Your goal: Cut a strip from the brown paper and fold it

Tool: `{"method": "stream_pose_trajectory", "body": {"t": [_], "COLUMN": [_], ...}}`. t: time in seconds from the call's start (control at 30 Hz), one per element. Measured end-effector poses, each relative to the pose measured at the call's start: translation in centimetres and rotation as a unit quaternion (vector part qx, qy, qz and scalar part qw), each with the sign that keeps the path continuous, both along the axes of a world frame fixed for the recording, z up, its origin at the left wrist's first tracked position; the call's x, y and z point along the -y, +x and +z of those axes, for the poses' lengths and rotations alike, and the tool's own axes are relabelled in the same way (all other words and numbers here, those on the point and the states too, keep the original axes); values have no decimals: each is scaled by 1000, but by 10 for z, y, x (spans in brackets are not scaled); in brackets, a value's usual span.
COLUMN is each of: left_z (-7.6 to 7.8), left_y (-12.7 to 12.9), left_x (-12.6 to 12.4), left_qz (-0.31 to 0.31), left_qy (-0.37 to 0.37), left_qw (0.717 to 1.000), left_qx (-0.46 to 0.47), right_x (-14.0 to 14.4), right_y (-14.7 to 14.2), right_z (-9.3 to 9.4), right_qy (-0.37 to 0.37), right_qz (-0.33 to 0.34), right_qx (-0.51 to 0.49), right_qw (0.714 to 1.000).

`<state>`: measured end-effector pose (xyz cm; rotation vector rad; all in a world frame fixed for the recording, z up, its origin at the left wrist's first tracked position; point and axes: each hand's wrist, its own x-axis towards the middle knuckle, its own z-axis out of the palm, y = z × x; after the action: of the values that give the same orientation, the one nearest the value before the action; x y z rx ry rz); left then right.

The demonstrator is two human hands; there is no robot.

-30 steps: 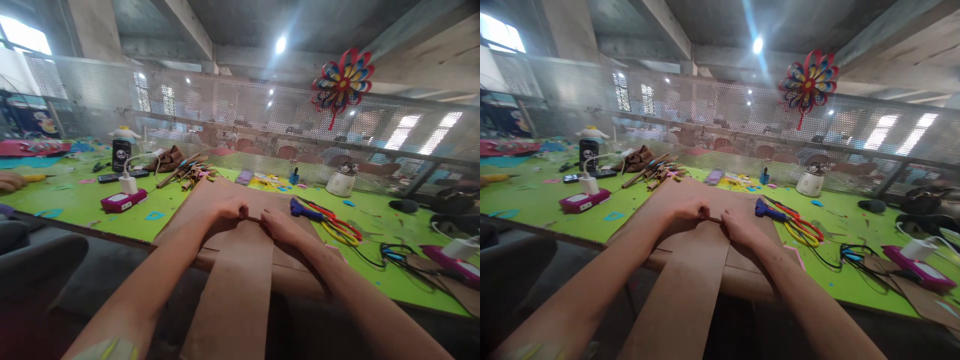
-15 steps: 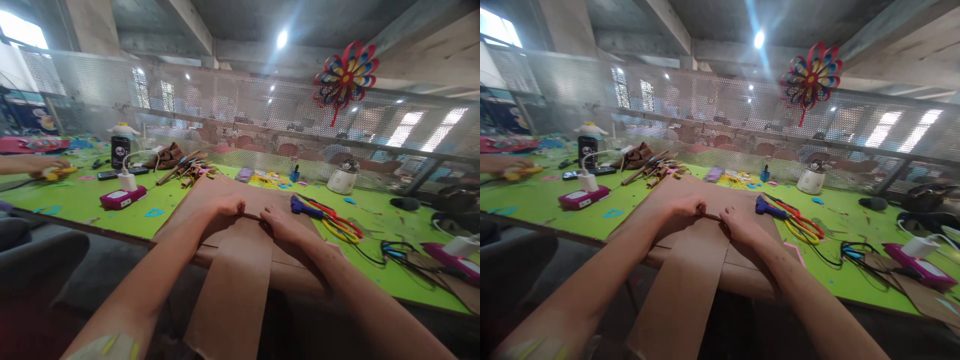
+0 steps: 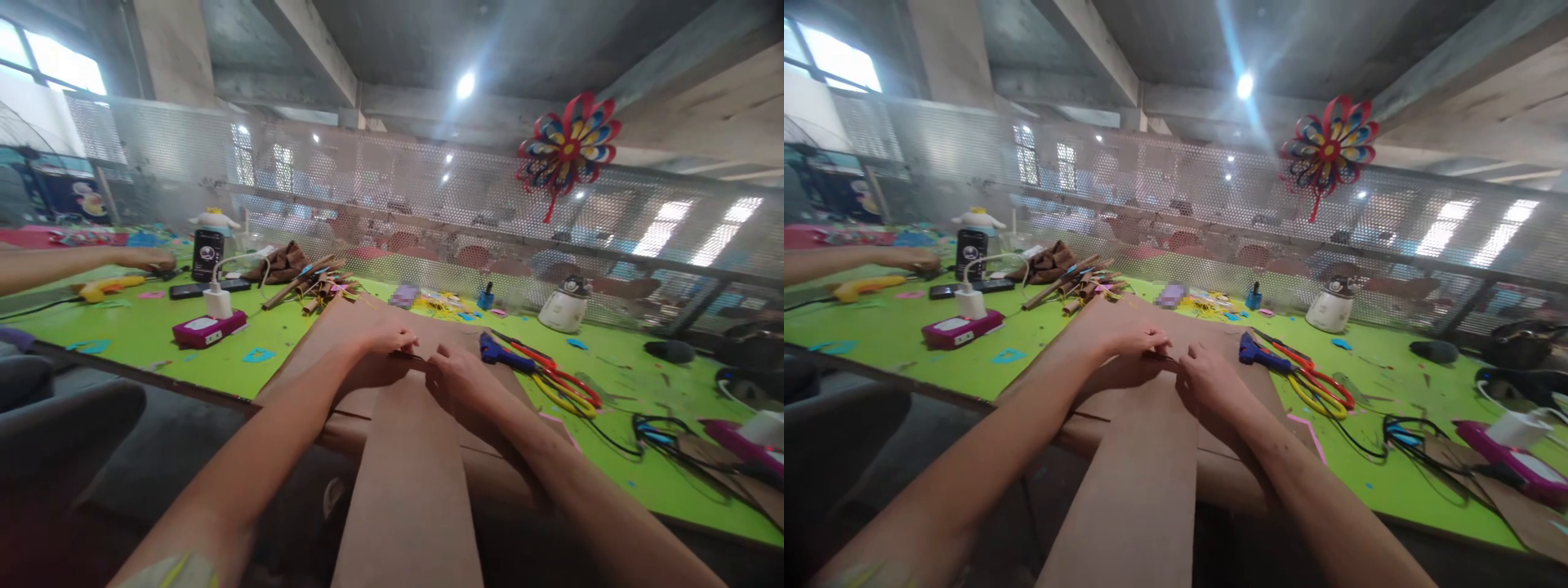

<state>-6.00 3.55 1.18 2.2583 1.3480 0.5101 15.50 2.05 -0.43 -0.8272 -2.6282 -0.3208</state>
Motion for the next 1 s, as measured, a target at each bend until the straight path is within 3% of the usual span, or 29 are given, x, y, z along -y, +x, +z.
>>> {"method": "stream_pose_trajectory", "body": {"t": [0.17,0.27,0.4,0.53,0.7,1.0], "left_z": [5,9,15,16,11,0], "left_y": [7,7,9,9,10,18], "left_x": [-5,0,9,8,4,5], "left_qz": [-23,-60,-63,-57,-53,-85], "left_qy": [8,-6,-20,-26,12,43], "left_qw": [1000,998,997,997,998,994], "left_qx": [-5,24,41,40,29,51], "right_x": [4,3,-3,-12,-20,-27], "right_y": [0,0,0,5,10,9], "right_z": [8,10,8,7,10,5], "right_qy": [13,18,-10,-143,-370,-443], "right_qz": [43,47,55,54,37,41], "right_qx": [-82,-121,-171,-255,-318,-370], "right_qw": [996,991,984,955,872,816]}}
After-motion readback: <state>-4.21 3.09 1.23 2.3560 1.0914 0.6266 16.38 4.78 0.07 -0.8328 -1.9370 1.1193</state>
